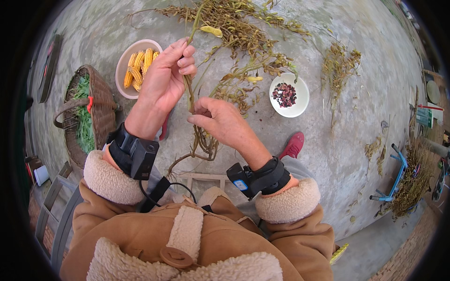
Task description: The person sits on a low stool and repeatedly picks dried bean pods from a vine, opens them by hand, and drops the beans into a white bowl. The empty pods are discarded onto the floor. A basket of green vegetables and a bowl of corn cobs are nearby.
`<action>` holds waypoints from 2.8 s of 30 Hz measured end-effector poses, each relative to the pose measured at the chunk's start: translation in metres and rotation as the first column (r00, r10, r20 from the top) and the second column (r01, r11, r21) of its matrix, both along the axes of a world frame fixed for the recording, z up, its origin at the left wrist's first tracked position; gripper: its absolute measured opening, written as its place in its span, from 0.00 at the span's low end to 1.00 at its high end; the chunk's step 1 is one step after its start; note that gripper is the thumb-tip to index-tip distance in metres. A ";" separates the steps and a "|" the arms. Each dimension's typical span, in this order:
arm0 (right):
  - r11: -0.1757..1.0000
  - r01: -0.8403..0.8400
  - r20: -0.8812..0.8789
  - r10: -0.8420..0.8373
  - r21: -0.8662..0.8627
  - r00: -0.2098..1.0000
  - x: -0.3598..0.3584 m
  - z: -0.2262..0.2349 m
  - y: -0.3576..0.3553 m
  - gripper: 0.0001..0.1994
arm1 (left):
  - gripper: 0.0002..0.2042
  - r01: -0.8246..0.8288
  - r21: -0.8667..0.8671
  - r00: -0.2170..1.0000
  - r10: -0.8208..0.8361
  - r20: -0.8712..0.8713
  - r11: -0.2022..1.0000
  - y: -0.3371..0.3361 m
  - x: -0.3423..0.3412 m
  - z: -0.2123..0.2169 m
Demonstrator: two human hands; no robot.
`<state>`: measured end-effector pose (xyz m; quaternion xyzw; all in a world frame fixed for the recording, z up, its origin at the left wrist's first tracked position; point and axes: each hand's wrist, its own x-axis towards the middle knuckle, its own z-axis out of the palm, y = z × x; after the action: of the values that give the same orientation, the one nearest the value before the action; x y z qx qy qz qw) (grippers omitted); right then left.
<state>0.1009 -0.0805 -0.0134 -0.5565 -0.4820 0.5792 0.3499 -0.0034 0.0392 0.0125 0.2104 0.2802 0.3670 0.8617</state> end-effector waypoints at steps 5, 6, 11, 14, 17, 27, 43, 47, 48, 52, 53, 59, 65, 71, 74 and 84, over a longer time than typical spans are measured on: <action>0.991 0.133 0.043 -0.132 -0.023 0.990 -0.011 -0.010 0.000 0.08 | 0.09 0.027 0.044 0.995 -0.031 0.090 0.999 -0.001 0.004 0.002; 0.986 0.166 0.033 -0.166 0.010 0.986 -0.013 -0.012 0.000 0.08 | 0.10 0.034 0.021 0.998 -0.035 0.043 0.999 -0.002 0.004 0.004; 0.929 0.355 0.011 -0.358 0.103 0.933 -0.007 -0.008 0.003 0.06 | 0.14 0.094 0.157 0.979 -0.063 -0.191 0.983 -0.003 0.003 0.010; 0.930 0.358 -0.074 -0.352 0.088 0.933 0.008 0.002 0.006 0.06 | 0.16 0.079 0.180 0.937 -0.011 -0.350 0.981 -0.004 0.002 0.006; 0.944 0.317 -0.172 -0.300 0.085 0.938 0.013 0.009 0.008 0.06 | 0.17 0.139 0.212 0.868 -0.016 -0.496 0.967 -0.009 0.001 -0.004; 0.992 0.089 -0.279 -0.061 0.087 0.958 0.022 0.026 0.011 0.10 | 0.15 0.621 0.247 0.735 -0.444 -0.512 0.744 -0.006 -0.014 -0.024; 0.835 0.535 -0.330 -0.473 0.130 0.817 -0.025 0.047 0.011 0.11 | 0.10 0.154 0.124 0.983 -0.139 -0.122 0.980 0.009 -0.037 -0.016; 0.777 0.627 -0.404 -0.555 0.061 0.727 -0.038 0.054 0.023 0.10 | 0.11 0.047 -0.017 0.998 -0.046 0.046 0.999 0.011 -0.041 -0.019; 0.758 0.652 -0.436 -0.576 0.033 0.692 -0.043 0.055 0.027 0.10 | 0.11 0.091 -0.026 0.986 -0.086 0.145 0.996 0.012 -0.042 -0.021; 0.746 0.665 -0.613 -0.517 0.018 0.597 -0.061 0.059 0.037 0.11 | 0.11 -0.012 -0.130 0.998 0.020 0.063 0.991 0.010 -0.039 -0.022; 0.753 0.658 -0.623 -0.508 0.015 0.595 -0.066 0.061 0.038 0.12 | 0.11 -0.019 -0.132 0.999 0.025 0.042 0.991 0.010 -0.040 -0.019; 0.789 0.615 -0.605 -0.480 0.019 0.635 -0.081 0.075 0.007 0.13 | 0.11 -0.256 -0.256 0.966 0.242 -0.088 0.932 0.056 -0.078 -0.020; 0.824 0.567 -0.557 -0.466 0.011 0.688 -0.064 0.082 -0.042 0.13 | 0.10 -0.296 -0.287 0.955 0.270 -0.125 0.911 0.064 -0.094 -0.048; 0.786 0.607 -0.564 -0.554 -0.114 0.612 -0.037 0.109 -0.123 0.13 | 0.09 -0.643 -0.086 0.748 0.600 -0.284 0.761 0.083 -0.147 0.013; 0.668 0.727 -0.332 -0.729 -0.155 0.599 -0.009 0.082 -0.121 0.12 | 0.09 -0.387 -0.139 0.913 0.359 -0.193 0.911 0.078 -0.137 -0.008; 0.547 0.837 -0.112 -0.832 -0.008 0.543 0.076 -0.004 -0.096 0.11 | 0.08 -0.253 -0.067 0.964 0.245 -0.105 0.965 0.062 -0.107 -0.006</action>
<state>0.1768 -0.1765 -0.0173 -0.6801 -0.1542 0.3597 0.6199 -0.1108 0.1009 0.0068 0.1562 0.3600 0.4505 0.8019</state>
